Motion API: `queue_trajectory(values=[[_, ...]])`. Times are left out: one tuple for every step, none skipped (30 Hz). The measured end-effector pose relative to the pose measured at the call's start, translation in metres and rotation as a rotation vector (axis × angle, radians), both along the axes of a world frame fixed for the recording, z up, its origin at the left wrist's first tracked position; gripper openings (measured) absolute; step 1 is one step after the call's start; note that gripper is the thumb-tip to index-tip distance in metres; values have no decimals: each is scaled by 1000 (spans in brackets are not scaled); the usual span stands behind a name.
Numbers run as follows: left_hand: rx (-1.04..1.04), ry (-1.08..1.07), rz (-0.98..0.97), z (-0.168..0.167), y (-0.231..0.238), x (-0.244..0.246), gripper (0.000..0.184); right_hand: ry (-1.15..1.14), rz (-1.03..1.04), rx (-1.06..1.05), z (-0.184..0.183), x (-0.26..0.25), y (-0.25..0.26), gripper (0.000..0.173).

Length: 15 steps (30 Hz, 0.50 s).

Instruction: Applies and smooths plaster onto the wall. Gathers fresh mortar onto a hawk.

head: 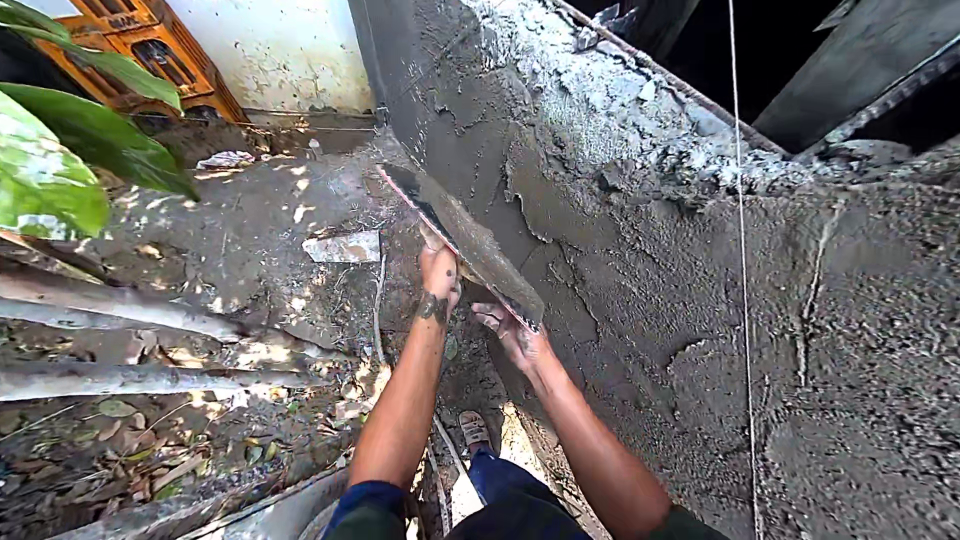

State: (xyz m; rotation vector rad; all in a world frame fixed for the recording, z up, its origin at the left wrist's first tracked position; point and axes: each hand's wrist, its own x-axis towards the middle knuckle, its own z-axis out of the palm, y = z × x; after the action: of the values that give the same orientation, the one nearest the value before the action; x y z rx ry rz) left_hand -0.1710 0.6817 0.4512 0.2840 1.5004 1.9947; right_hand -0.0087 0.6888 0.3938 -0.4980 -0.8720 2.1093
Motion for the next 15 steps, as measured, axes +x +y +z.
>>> queue_trajectory(values=[[-12,-22,-12,-15,22,-6,13,-31,-39,-30,-8,-6,11,30],[-25,-19,-20,-29,43,-11,14,-52,-70,-57,-15,-12,21,31],[-36,-6,-40,-41,61,-17,15,-53,-95,-78,-21,-18,30,32],[-53,8,-72,-49,77,-23,17,-42,-117,-91,-28,-23,38,33],[-74,22,-102,-53,89,-26,19,-20,-137,-103,-34,-28,44,34],[-84,33,-128,-54,98,-28,19,2,-154,-114,-37,-32,49,36],[-84,44,-151,-51,106,-29,17,17,-167,-118,-38,-35,53,37],[-80,47,-162,-47,112,-29,17,28,-176,-123,-37,-36,56,38],[-68,48,-165,-44,116,-28,16,37,-178,-129,-35,-37,58,40],[-46,48,-165,-43,120,-28,19,44,-177,-133,-35,-38,59,41],[-25,49,-164,-44,121,-27,21,52,-180,-143,-36,-37,58,41],[-9,57,-163,-43,120,-24,20,61,-176,-145,-37,-35,56,42],[8,68,-163,-41,121,-23,23,67,-172,-139,-35,-34,56,43],[21,88,-171,-38,122,-22,27,62,-165,-131,-30,-32,58,45],[25,111,-184,-33,123,-20,30,51,-159,-121,-25,-30,58,47]])
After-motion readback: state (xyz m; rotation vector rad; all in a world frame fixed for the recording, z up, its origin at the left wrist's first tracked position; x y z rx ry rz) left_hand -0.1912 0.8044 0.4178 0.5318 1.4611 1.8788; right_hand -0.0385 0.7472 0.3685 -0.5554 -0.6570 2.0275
